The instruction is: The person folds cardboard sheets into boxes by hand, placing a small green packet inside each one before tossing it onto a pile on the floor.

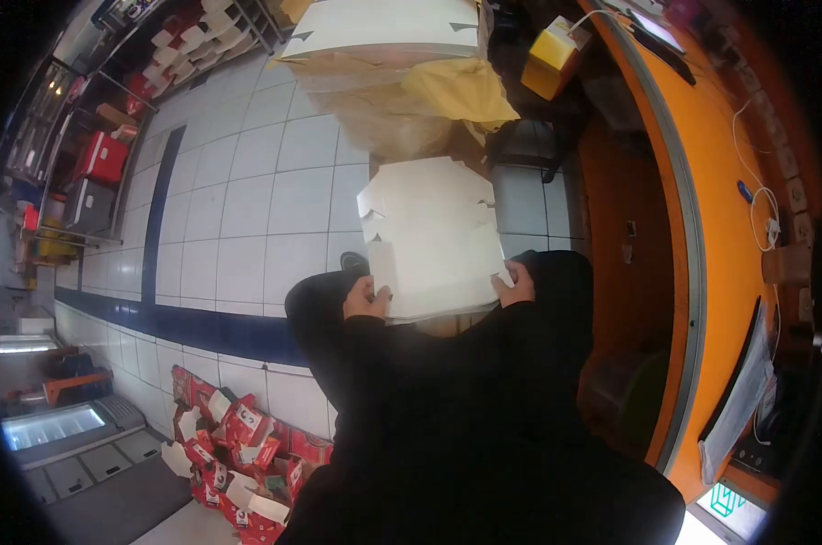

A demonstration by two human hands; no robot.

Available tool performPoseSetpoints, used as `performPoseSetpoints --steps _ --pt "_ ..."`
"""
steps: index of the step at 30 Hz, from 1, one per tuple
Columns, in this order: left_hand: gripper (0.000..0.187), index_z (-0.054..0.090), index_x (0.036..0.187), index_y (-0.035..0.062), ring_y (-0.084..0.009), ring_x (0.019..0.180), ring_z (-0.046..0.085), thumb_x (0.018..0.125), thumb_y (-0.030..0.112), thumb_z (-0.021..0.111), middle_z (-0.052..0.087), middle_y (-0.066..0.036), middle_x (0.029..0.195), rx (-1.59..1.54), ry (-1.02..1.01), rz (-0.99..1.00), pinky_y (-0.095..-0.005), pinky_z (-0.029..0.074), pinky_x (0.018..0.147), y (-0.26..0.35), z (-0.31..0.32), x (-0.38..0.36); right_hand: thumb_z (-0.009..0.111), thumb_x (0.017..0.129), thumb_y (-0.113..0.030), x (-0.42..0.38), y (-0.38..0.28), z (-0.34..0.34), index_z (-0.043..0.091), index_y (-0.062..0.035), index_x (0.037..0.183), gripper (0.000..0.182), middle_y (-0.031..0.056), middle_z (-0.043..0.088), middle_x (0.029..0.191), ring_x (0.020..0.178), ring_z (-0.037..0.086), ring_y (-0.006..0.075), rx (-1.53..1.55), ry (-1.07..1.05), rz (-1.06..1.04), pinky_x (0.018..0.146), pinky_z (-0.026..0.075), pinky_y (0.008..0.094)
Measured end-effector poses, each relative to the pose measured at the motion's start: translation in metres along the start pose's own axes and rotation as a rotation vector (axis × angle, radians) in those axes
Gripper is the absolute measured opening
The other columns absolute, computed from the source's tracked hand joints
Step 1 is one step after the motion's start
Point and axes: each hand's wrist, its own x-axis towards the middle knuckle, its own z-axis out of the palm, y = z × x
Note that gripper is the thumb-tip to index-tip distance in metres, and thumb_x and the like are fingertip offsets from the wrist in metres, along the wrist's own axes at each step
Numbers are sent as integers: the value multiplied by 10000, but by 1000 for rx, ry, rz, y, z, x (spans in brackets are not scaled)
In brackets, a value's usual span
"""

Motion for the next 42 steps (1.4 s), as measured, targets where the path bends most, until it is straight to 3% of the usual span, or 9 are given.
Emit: performPoseSetpoints --steps 10,14,21,24,27,30,32,40,42 --pt "252 505 1135 51 -182 739 643 902 130 559 665 -121 846 -283 -83 100 -307 493 682 12 -21 0 759 742 -248 4 -62 -13 626 -65 1012 352 109 620 878 805 615 252 -189 -103 64 719 493 370" --pt "241 437 1167 42 -150 746 595 946 91 519 618 -94 884 -720 -230 101 -281 476 688 -6 -9 14 776 718 -317 8 -58 -6 593 -56 1078 481 137 603 940 873 597 271 -402 -153 2 777 483 383" --pt "237 463 1186 69 -162 888 598 951 82 484 630 -131 1010 -921 -308 27 -294 464 787 -3 -20 3 764 711 -412 10 -52 0 585 -74 1079 530 154 578 1064 996 553 314 -393 -91 -17 875 451 396" --pt "232 463 1191 66 -162 893 599 961 88 472 632 -135 1027 -902 -288 66 -292 466 784 -12 -19 8 737 757 -371 18 -39 -1 564 -88 1064 452 158 604 989 911 585 329 -478 -158 -142 826 474 403" --pt "245 439 1185 61 -151 781 634 967 137 522 636 -110 970 -805 -278 72 -288 508 702 -7 -19 8 700 801 -301 19 -53 -4 538 -92 1079 384 176 626 957 858 614 350 -151 -142 -32 781 488 419" --pt "350 457 1182 42 -166 820 629 903 151 638 635 -108 983 -816 -213 10 -302 508 737 -4 -5 2 671 825 -237 11 -69 -5 518 -84 1096 347 196 640 962 871 636 355 -195 -43 -39 772 493 419" --pt "475 466 1174 4 -211 945 605 790 104 727 624 -122 1001 -351 -140 264 -347 478 839 2 -4 -4 674 821 -226 3 -79 -12 529 -84 1097 343 199 645 977 902 637 362 -189 -46 -44 782 492 417" --pt "546 493 1184 -13 -276 967 642 716 47 768 646 -146 1050 -450 -329 10 -370 508 857 0 -9 -12 661 820 -192 -10 -43 -30 576 -112 1182 381 185 661 1015 979 624 394 -93 -212 -85 821 499 428" --pt "547 486 1208 -15 -337 942 656 726 61 732 659 -151 1031 60 -161 151 -370 518 847 5 -1 -19 642 831 -200 -32 -85 -29 564 -121 1228 412 162 675 1008 991 625 384 -408 -180 -37 833 501 436"
